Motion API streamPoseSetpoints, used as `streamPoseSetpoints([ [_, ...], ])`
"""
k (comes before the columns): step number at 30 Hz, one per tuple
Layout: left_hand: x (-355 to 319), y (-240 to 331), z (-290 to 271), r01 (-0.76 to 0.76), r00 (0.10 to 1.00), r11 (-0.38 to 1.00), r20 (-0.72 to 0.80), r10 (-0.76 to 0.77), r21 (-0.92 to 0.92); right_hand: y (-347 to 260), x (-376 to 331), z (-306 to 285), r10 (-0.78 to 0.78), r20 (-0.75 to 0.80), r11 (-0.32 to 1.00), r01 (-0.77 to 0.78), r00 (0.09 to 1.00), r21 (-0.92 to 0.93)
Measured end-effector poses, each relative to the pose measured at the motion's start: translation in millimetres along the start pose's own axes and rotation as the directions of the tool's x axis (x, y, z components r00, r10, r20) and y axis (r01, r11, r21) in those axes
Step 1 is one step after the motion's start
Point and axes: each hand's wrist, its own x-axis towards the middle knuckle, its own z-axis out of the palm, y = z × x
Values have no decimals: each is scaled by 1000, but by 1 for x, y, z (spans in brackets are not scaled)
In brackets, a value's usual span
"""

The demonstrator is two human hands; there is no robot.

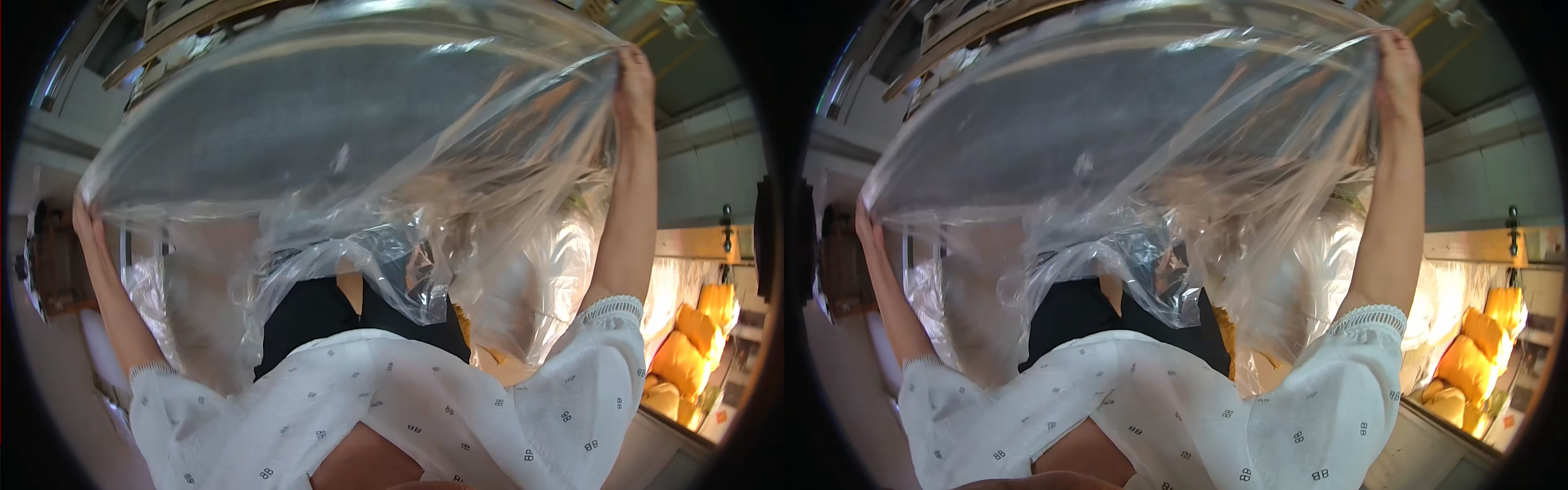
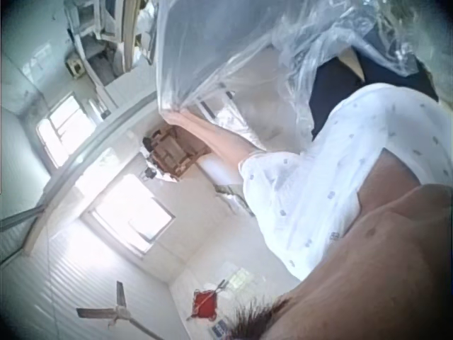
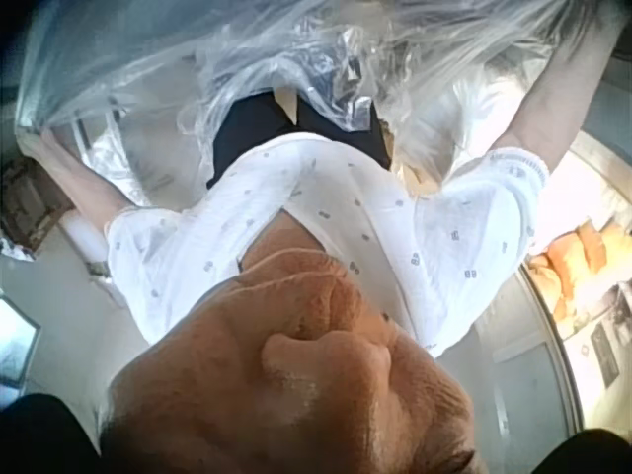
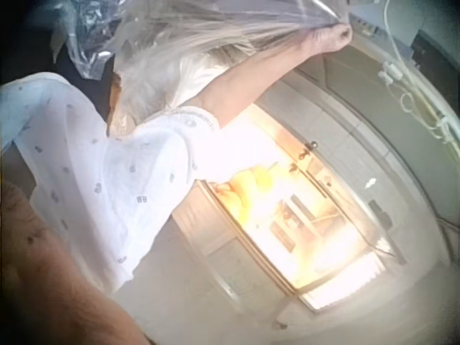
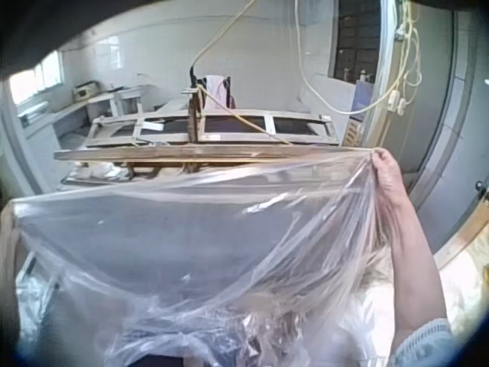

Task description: The recorder is wrapping large foam products or cushions in clear plastic sheeting at a manufacturing facility.

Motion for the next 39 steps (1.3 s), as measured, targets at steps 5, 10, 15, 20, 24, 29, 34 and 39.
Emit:
streamPoseSetpoints([
  [5,64,-39,75,-318,877,712,-92,472,626,104,17,7,-258,-36,654,147,965,-742],
  [10,119,-77,88,-331,870,571,9,493,752,138,0,31,-194,-134,827,89,972,-556],
  [15,147,-88,118,-274,903,555,13,429,785,133,5,38,-112,-86,747,27,990,-664],
  [20,158,-81,136,-295,932,665,55,358,686,135,12,38,-113,-141,705,-21,984,-709],
  [24,158,-76,137,-227,952,662,20,305,714,134,18,31,-198,-164,570,-23,966,-822],
  [29,164,-77,125,-216,938,623,-18,347,752,131,17,38,-197,-274,527,-133,941,-839],
  [34,174,-84,113,-86,906,768,-272,326,634,138,25,17,-244,-329,672,-85,912,-735],
  [39,187,-79,95,-83,920,871,-299,255,485,140,33,15,-315,-292,614,-40,903,-788],
])
